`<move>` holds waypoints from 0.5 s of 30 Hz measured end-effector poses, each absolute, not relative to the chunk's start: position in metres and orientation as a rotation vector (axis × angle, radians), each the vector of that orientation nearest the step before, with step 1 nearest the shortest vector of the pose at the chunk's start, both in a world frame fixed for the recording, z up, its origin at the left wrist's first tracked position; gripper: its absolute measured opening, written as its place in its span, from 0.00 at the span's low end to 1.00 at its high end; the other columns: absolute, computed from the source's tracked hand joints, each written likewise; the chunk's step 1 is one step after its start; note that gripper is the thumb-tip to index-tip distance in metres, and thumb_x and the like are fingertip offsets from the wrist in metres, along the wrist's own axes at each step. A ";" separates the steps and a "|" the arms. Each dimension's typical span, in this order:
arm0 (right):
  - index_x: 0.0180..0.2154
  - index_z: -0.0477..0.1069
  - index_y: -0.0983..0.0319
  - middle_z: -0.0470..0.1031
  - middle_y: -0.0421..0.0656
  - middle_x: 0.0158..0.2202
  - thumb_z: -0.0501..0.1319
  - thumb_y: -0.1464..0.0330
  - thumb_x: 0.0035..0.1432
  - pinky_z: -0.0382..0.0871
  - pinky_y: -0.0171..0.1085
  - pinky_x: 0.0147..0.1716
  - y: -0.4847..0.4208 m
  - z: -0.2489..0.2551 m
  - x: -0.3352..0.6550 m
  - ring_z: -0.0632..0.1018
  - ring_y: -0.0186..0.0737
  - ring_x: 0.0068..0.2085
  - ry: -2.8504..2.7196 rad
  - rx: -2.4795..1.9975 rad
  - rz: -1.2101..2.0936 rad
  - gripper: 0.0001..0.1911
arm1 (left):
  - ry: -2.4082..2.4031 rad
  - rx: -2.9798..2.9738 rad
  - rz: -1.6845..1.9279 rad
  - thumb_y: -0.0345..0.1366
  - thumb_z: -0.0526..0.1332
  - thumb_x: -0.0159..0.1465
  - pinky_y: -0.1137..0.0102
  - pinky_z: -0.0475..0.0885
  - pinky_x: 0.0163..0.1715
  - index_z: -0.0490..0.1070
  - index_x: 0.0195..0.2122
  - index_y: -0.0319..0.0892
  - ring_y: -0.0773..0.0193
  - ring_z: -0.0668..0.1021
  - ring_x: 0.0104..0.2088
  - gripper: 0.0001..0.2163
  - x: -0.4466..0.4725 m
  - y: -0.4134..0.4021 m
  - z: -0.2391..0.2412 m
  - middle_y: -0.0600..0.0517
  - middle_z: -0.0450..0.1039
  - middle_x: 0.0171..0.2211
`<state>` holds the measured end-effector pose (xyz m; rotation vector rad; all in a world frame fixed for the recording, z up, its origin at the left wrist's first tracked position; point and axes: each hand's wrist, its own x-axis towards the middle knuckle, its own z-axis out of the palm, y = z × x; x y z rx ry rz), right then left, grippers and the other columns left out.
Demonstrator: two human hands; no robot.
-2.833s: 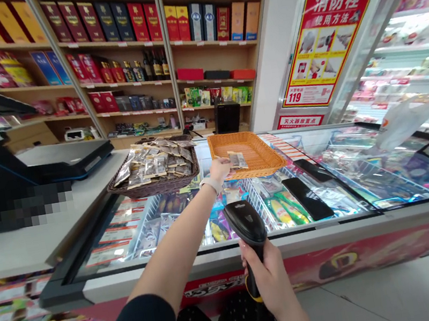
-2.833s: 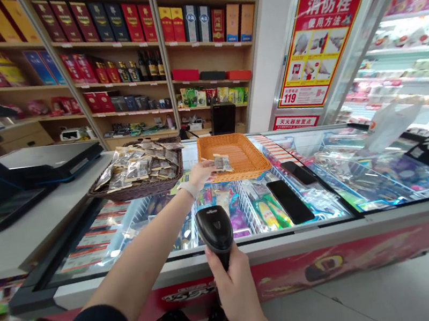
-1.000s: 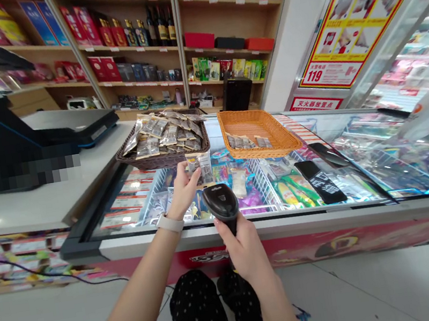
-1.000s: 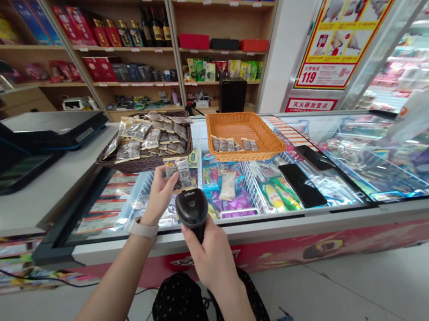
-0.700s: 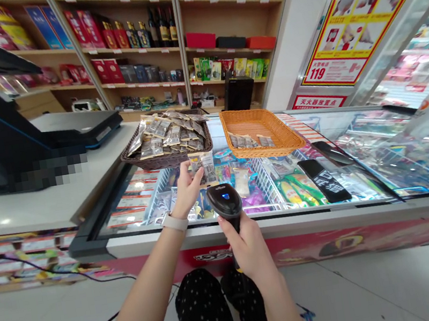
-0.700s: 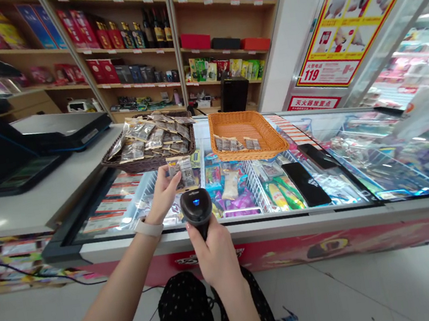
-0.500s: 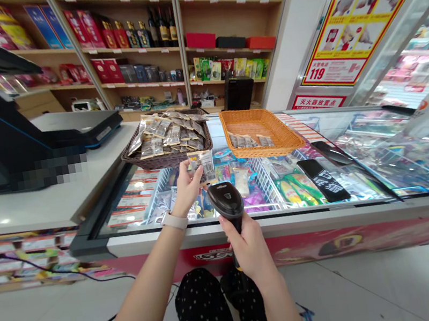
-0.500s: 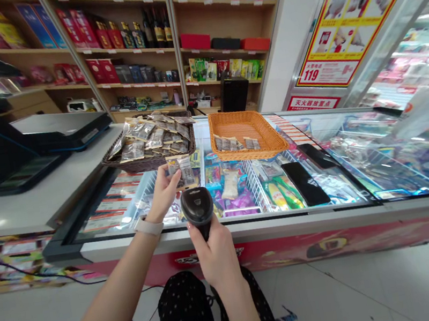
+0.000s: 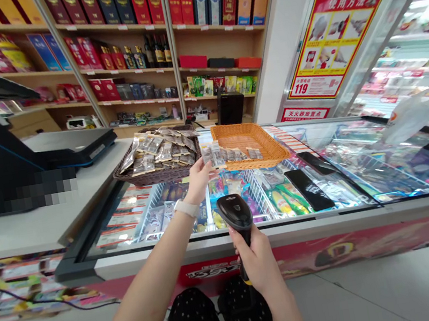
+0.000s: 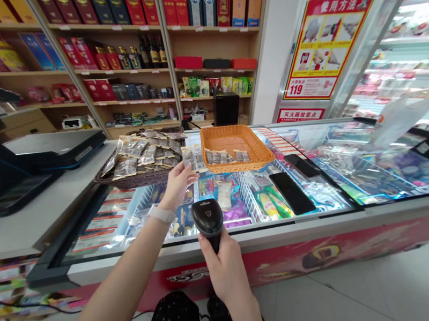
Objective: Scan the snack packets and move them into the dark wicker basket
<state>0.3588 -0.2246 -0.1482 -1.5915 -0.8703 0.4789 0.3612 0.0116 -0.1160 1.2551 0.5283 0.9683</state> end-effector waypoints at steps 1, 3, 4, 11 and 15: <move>0.48 0.77 0.64 0.84 0.51 0.37 0.57 0.51 0.68 0.72 0.38 0.29 -0.226 -0.148 0.361 0.84 0.55 0.43 -0.867 -1.594 0.474 0.24 | 0.543 1.253 0.927 0.36 0.66 0.63 0.70 0.79 0.36 0.74 0.45 0.39 0.67 0.81 0.29 0.10 0.377 0.013 -0.109 0.49 0.78 0.35; 0.48 0.77 0.64 0.83 0.51 0.37 0.57 0.50 0.68 0.73 0.38 0.29 -0.229 -0.147 0.364 0.84 0.55 0.43 -0.860 -1.600 0.459 0.25 | 0.578 1.268 0.815 0.32 0.66 0.62 0.66 0.80 0.40 0.74 0.41 0.39 0.63 0.83 0.32 0.07 0.406 0.016 -0.099 0.48 0.78 0.33; 0.48 0.77 0.64 0.83 0.51 0.36 0.57 0.50 0.68 0.73 0.38 0.29 -0.231 -0.146 0.366 0.84 0.54 0.42 -0.857 -1.604 0.452 0.25 | 0.596 1.284 0.760 0.30 0.66 0.61 0.64 0.80 0.41 0.74 0.40 0.38 0.61 0.83 0.32 0.06 0.418 0.016 -0.096 0.47 0.78 0.32; 0.48 0.78 0.64 0.83 0.50 0.36 0.56 0.48 0.68 0.73 0.39 0.30 -0.236 -0.142 0.371 0.83 0.54 0.40 -0.847 -1.620 0.445 0.27 | 0.670 1.445 0.723 0.26 0.66 0.56 0.67 0.77 0.27 0.75 0.50 0.37 0.64 0.80 0.24 0.19 0.423 0.006 -0.105 0.39 0.80 0.48; 0.47 0.78 0.64 0.83 0.50 0.35 0.57 0.48 0.67 0.72 0.37 0.28 -0.233 -0.143 0.369 0.84 0.53 0.40 -0.835 -1.597 0.450 0.27 | 0.731 1.664 0.850 0.32 0.64 0.59 0.70 0.75 0.23 0.76 0.53 0.38 0.63 0.80 0.25 0.20 0.377 0.007 -0.114 0.41 0.81 0.46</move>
